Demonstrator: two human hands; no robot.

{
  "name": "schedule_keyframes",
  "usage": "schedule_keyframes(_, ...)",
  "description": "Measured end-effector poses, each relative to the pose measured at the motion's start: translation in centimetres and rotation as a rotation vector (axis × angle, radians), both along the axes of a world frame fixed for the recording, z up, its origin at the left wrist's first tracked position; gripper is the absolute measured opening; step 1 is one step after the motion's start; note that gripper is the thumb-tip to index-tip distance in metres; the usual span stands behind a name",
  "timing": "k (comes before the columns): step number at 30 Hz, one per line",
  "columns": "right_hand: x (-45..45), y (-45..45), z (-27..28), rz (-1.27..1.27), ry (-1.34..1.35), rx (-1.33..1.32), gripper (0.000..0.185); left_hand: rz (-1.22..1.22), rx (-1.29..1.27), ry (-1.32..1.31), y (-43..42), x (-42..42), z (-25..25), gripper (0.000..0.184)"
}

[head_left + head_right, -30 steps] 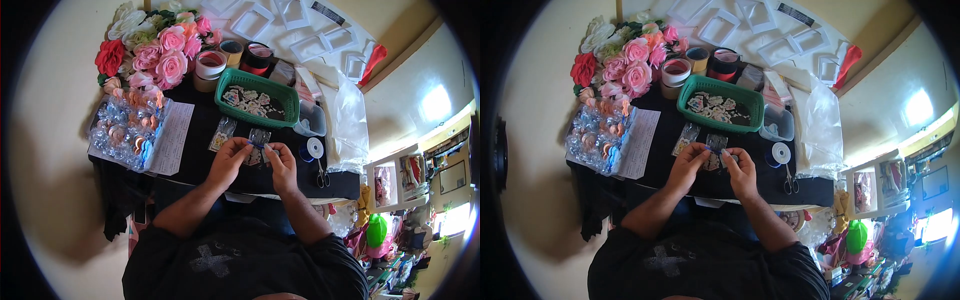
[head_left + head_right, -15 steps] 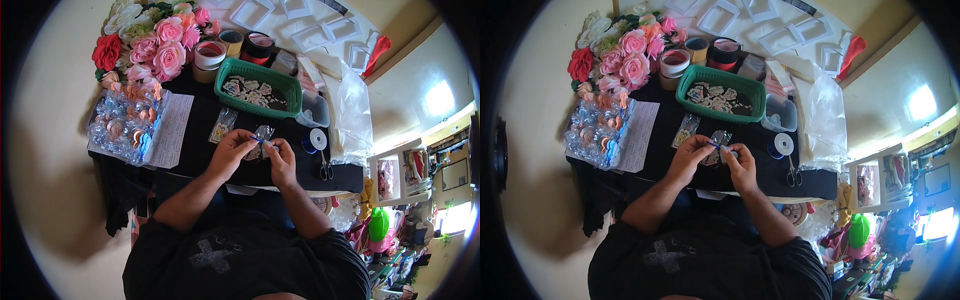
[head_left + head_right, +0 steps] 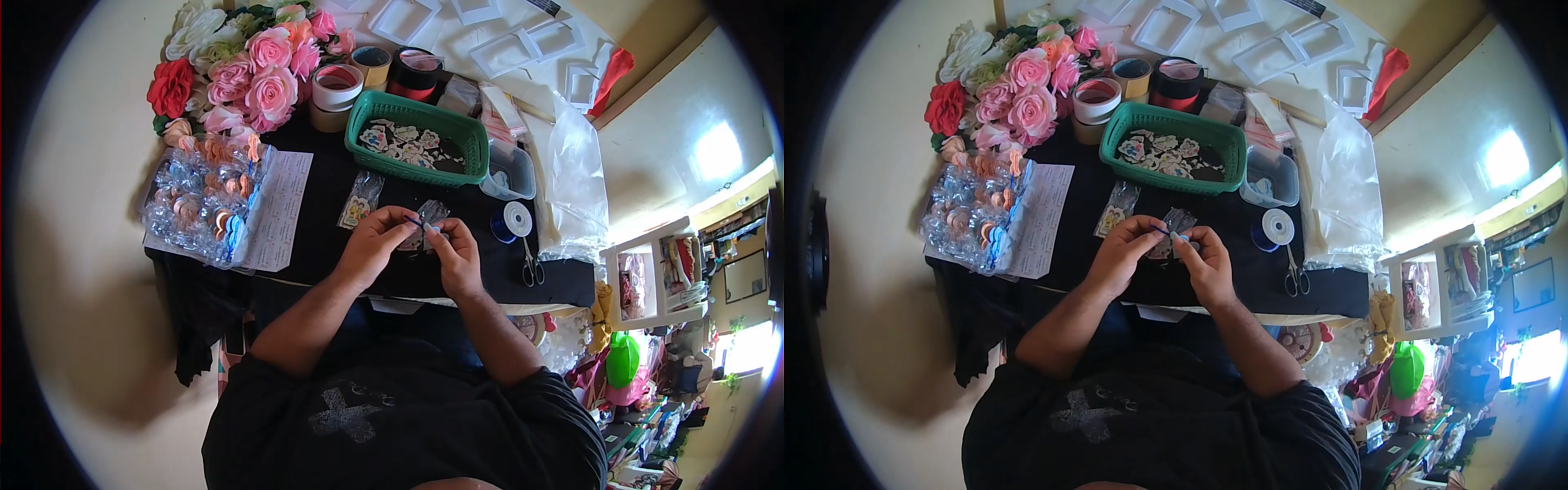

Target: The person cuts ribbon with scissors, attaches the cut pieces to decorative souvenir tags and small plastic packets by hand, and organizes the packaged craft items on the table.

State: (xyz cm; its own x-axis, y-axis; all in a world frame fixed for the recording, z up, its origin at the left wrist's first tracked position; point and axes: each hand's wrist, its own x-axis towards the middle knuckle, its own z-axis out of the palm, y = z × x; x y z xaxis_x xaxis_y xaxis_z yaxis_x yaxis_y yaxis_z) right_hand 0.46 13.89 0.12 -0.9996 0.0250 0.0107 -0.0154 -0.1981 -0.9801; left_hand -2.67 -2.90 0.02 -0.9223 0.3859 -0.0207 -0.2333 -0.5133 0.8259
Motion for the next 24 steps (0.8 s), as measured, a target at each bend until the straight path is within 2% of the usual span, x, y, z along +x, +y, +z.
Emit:
schedule_keyframes(3,0.04,-0.04,-0.11,0.013,0.005,-0.018,0.015,-0.028,0.044,0.018,0.02,-0.05,-0.26,0.016)
schedule_keyframes(14,-0.07,0.25,-0.26,0.027,0.018,-0.136,0.017,-0.053,-0.043,0.05,0.13,-0.03,-0.06,0.018)
schedule_keyframes(24,-0.02,0.18,-0.23,0.014,-0.018,-0.042,0.017,-0.097,-0.058,-0.003,-0.17,-0.29,0.01,0.019)
